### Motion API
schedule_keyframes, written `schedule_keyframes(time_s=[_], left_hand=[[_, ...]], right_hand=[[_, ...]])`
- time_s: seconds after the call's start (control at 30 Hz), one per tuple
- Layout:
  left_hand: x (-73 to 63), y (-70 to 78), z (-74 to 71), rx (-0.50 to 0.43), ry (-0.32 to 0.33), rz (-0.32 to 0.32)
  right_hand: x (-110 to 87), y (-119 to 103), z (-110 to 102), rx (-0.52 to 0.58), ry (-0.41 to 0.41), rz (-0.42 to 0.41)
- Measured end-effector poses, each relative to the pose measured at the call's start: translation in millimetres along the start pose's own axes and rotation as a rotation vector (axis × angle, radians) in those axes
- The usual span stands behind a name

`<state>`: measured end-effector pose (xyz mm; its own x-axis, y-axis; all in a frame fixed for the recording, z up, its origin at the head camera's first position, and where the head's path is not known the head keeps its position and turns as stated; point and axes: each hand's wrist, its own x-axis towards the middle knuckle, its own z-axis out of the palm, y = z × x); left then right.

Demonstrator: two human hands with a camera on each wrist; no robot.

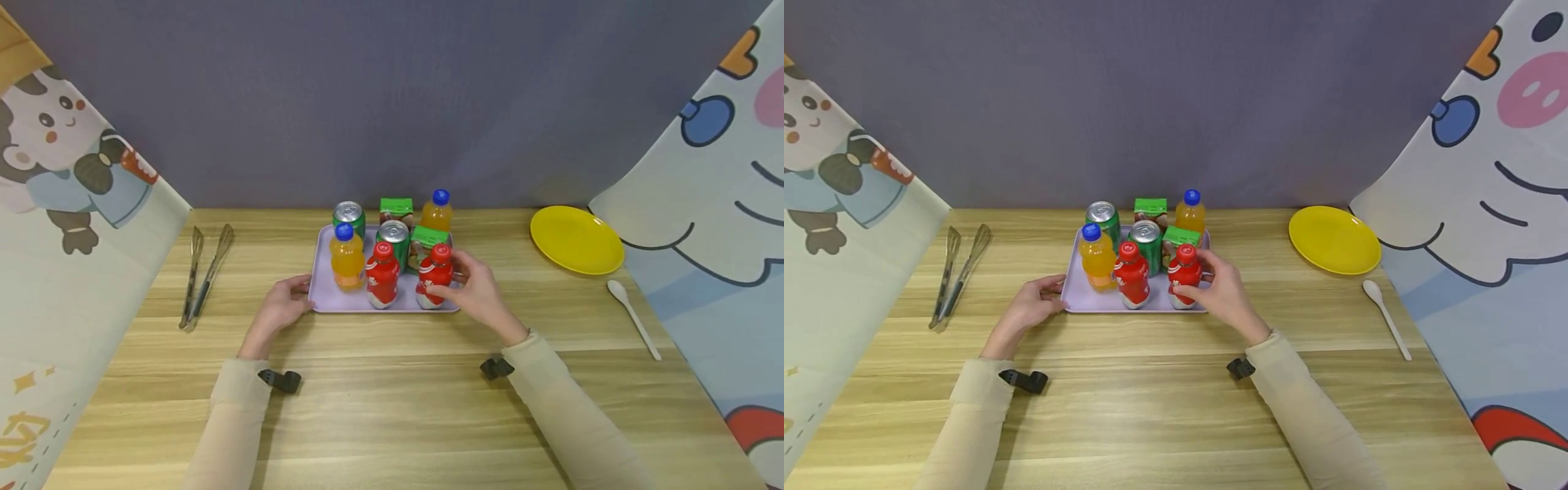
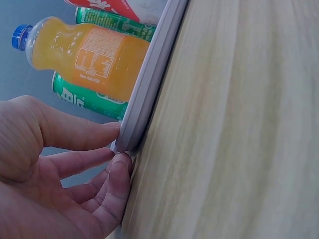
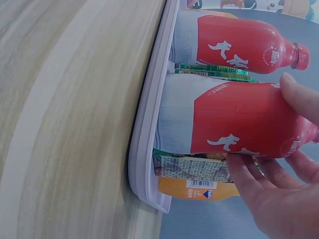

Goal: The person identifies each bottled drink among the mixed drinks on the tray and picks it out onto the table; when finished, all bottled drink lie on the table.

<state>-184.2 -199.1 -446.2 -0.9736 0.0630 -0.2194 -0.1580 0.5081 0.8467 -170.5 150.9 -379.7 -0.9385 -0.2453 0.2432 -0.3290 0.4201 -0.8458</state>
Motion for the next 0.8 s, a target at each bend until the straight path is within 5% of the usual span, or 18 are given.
schedule_keyframes(time_s=[0.17, 0.4, 0.8], left_hand=[[1.1, -1.5, 0.0, -0.009, -0.001, 0.000], [1.2, -1.8, 0.5, -0.003, 0.002, -0.005], [1.7, -2.8, 0.4, -0.019, -0.002, -0.012]], right_hand=[[0.6, 0, -1, 0.037, 0.015, 0.004], [6.7, 34, -7, 0.076, 0.039, 0.013], [-1.3, -1, -30, 0.038, 0.056, -0.004]])
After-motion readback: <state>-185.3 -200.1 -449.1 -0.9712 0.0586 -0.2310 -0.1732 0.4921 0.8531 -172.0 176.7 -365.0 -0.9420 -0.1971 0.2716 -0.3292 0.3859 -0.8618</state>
